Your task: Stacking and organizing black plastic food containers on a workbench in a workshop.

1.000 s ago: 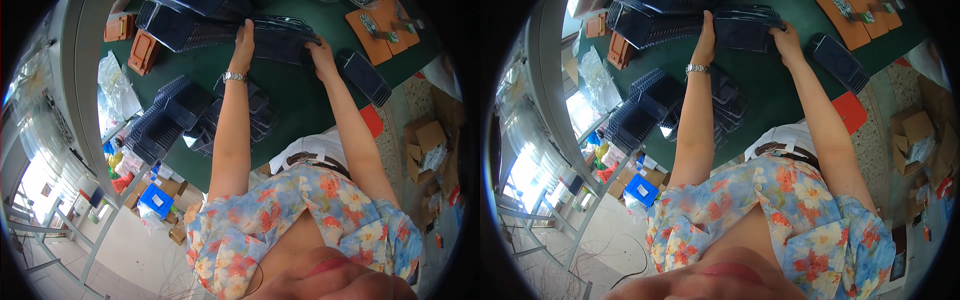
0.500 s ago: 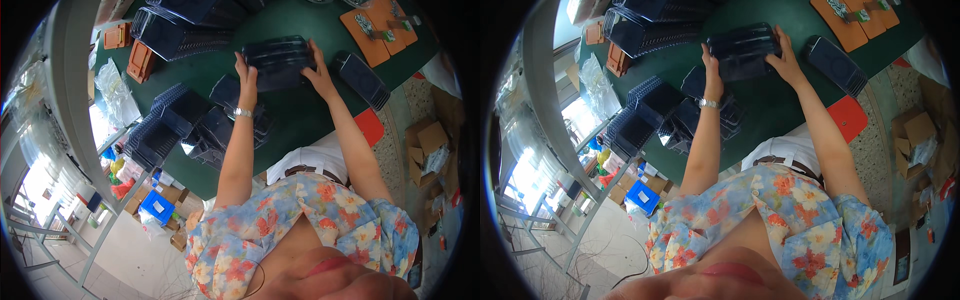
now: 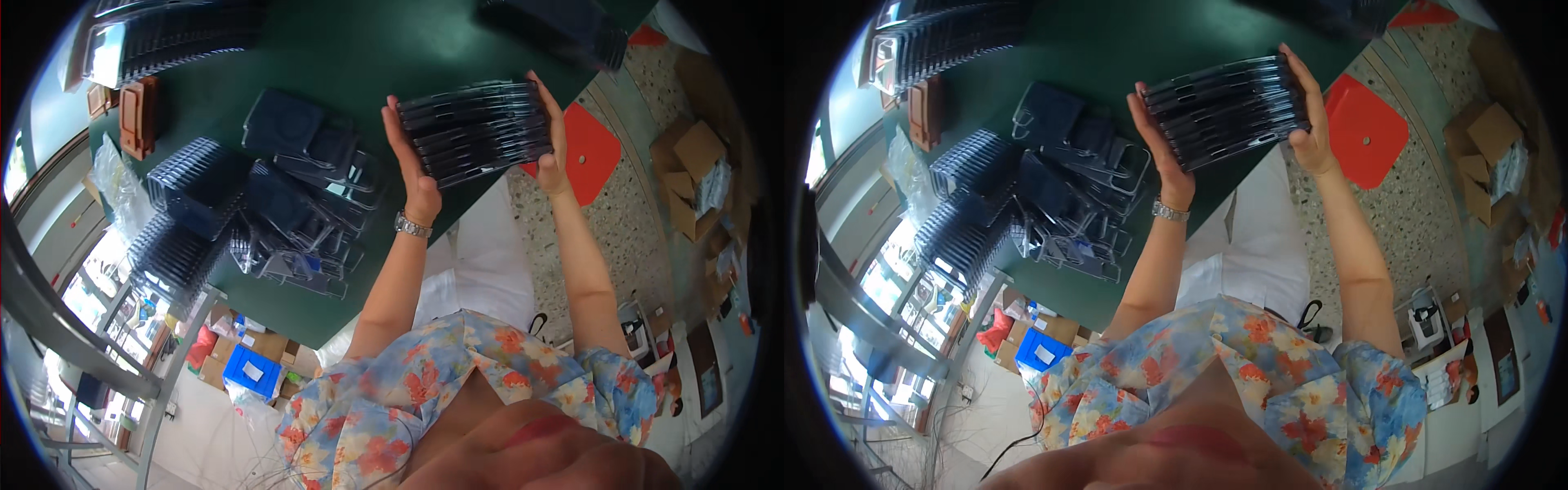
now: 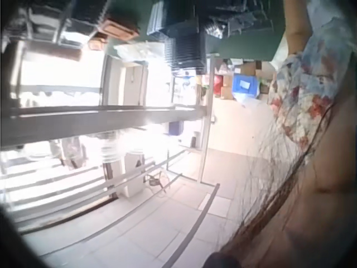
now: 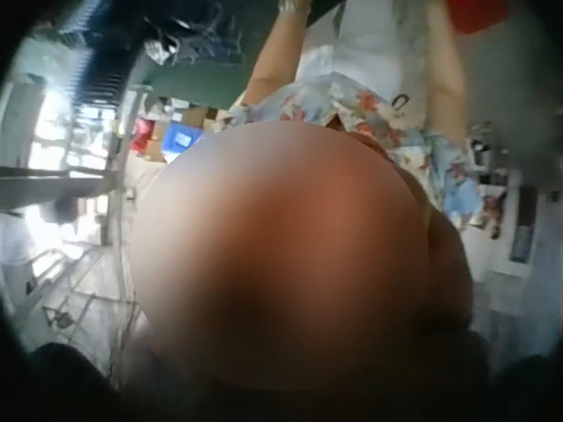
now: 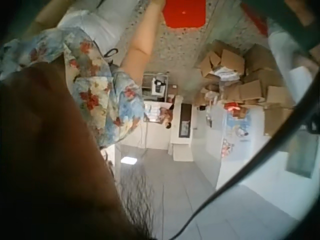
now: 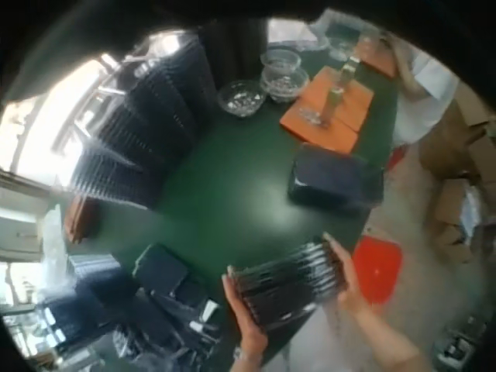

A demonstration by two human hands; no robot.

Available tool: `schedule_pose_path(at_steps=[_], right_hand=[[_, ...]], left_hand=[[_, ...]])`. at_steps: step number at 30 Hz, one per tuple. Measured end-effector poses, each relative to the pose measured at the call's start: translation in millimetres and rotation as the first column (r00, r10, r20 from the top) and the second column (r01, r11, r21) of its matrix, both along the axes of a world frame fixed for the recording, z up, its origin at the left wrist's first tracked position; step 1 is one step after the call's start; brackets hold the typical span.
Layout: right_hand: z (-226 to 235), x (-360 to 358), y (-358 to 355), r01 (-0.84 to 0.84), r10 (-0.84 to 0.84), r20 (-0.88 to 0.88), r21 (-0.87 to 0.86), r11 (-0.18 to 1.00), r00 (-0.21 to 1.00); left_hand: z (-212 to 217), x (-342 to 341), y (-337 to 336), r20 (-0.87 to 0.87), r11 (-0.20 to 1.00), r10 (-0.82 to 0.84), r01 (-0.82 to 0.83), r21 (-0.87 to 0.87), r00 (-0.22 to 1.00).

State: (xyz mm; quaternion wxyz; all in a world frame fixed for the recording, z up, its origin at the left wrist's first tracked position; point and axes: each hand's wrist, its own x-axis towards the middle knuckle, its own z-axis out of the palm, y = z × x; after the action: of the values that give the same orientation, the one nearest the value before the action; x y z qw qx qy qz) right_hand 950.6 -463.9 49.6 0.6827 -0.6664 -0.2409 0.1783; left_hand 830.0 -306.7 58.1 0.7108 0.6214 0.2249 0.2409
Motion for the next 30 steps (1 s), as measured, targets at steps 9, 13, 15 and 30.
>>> schedule_pose_path(at_steps=[9,13,15,30], right_hand=[[9.9,-7.7,18.6,-0.061,0.058,0.054,0.057,0.996,0.997],[21.3,16.9,14.7,-0.228,0.243,0.284,-0.084,0.97,0.928],[32.0,17.7,23.6,-0.249,0.249,0.181,-0.027,0.968,0.951],[24.5,24.8,11.7,-0.323,0.318,0.151,0.015,0.946,0.936]], left_hand=[[5.3,-5.4,35.7,0.052,0.992,-0.123,0.124,-0.024,0.991],[9.2,-10.6,47.2,-0.01,0.967,-0.155,0.154,0.202,0.988],[9.5,-16.5,45.5,-0.094,0.977,-0.13,0.144,0.16,0.987],[35.4,-22.4,5.2,-0.037,0.981,0.108,-0.101,0.167,0.993]])
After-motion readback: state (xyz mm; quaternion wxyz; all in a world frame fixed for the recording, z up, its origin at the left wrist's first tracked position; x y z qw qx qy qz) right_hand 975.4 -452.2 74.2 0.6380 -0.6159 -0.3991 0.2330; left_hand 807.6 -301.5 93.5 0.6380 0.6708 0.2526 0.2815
